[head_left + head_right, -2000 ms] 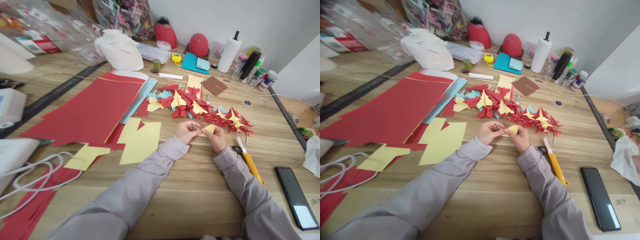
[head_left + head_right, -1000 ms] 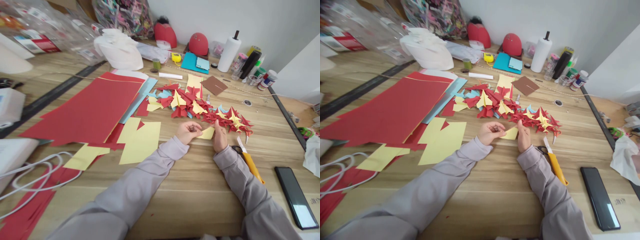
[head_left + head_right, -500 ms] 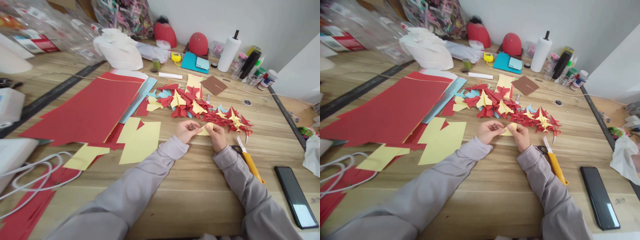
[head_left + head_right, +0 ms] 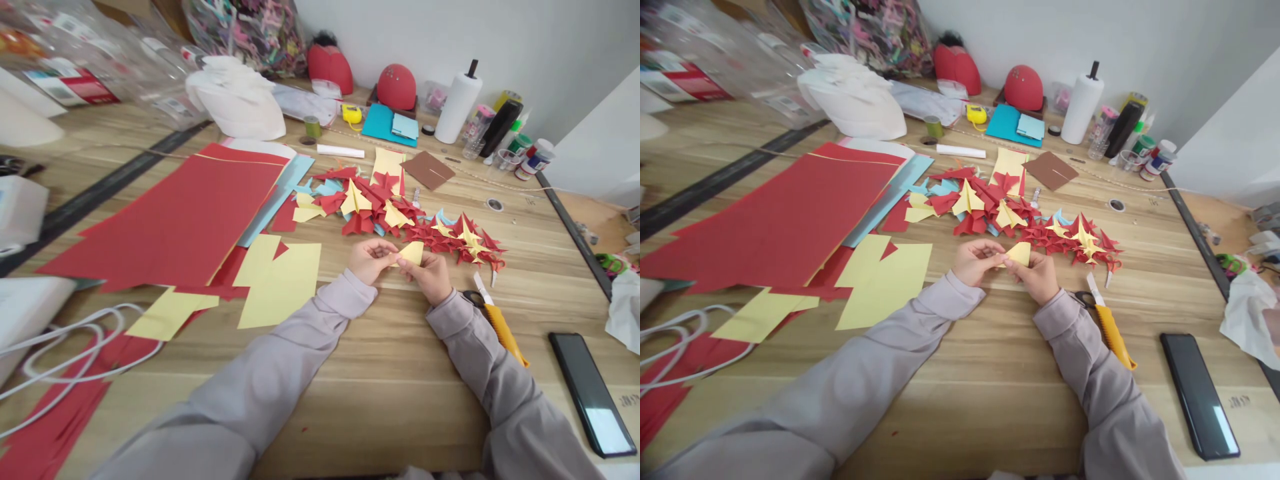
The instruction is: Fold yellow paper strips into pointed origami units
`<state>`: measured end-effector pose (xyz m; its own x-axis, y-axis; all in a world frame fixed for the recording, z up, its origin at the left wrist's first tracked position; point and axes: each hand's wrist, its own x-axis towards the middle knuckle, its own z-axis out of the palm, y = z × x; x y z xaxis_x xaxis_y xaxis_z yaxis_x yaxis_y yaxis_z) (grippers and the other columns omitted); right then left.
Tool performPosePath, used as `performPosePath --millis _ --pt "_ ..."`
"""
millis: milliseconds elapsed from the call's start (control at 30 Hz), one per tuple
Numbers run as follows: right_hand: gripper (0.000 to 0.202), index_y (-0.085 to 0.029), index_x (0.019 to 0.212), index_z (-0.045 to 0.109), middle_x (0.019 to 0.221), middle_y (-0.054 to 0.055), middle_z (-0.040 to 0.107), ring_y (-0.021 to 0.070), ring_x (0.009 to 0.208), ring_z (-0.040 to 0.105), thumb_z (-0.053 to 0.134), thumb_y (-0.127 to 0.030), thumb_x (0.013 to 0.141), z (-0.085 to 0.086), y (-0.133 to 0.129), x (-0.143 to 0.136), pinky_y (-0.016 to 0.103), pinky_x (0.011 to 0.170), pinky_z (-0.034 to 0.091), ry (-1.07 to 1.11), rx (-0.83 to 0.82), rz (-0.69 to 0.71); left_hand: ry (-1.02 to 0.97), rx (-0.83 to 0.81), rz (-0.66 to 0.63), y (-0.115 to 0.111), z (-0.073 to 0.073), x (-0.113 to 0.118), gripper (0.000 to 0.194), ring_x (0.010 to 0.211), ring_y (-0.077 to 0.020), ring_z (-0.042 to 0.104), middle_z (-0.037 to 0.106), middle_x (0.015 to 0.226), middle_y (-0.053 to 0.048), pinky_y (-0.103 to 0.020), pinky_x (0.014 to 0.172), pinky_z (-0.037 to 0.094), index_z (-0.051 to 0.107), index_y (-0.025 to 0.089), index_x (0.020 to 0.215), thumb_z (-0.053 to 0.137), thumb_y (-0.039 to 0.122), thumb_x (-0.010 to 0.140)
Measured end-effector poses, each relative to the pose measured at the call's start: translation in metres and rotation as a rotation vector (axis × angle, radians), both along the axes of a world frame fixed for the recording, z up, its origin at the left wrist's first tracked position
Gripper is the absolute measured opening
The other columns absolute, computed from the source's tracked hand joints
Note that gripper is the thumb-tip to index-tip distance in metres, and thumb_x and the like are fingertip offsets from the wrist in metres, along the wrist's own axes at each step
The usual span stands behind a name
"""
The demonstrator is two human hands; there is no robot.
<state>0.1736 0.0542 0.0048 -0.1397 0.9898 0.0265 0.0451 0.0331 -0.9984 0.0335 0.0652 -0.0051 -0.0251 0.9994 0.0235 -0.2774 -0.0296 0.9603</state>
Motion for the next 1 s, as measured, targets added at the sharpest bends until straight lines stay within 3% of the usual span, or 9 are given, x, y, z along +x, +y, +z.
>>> performPosePath --millis 633,900,1000 --pt "0.030 -0.014 0.064 0.065 0.054 0.001 0.063 0.0099 0.044 0.053 0.073 -0.043 0.061 -0.0024 0.0013 -0.0018 0.023 0.044 0.044 0.008 -0.016 0.038 -0.120 -0.028 0.031 0.0035 -0.0023 0.0005 0.027 0.045 -0.0051 0.048 0.056 0.049 0.003 -0.017 0.043 0.041 0.063 0.012 0.062 0.081 0.023 0.045" --pt "0.031 -0.015 0.062 0.062 0.051 0.000 0.061 0.0096 0.041 0.051 0.073 -0.045 0.061 0.0005 0.0020 -0.0025 0.023 0.042 0.043 0.040 0.010 -0.038 -0.146 -0.089 -0.049 0.0006 0.0032 0.0004 0.040 0.053 -0.0114 0.060 0.066 0.067 -0.002 -0.023 0.049 0.050 0.066 0.011 0.077 0.082 0.025 0.044" --pt "0.031 -0.015 0.063 0.063 0.053 0.001 0.063 0.0098 0.042 0.052 0.072 -0.044 0.063 0.0004 0.0030 -0.0021 0.023 0.042 0.043 0.052 0.017 -0.036 -0.129 -0.115 -0.051 -0.0002 0.0044 0.0002 0.042 0.048 -0.0116 0.059 0.065 0.062 -0.002 -0.024 0.048 0.049 0.065 0.010 0.078 0.082 0.027 0.044"
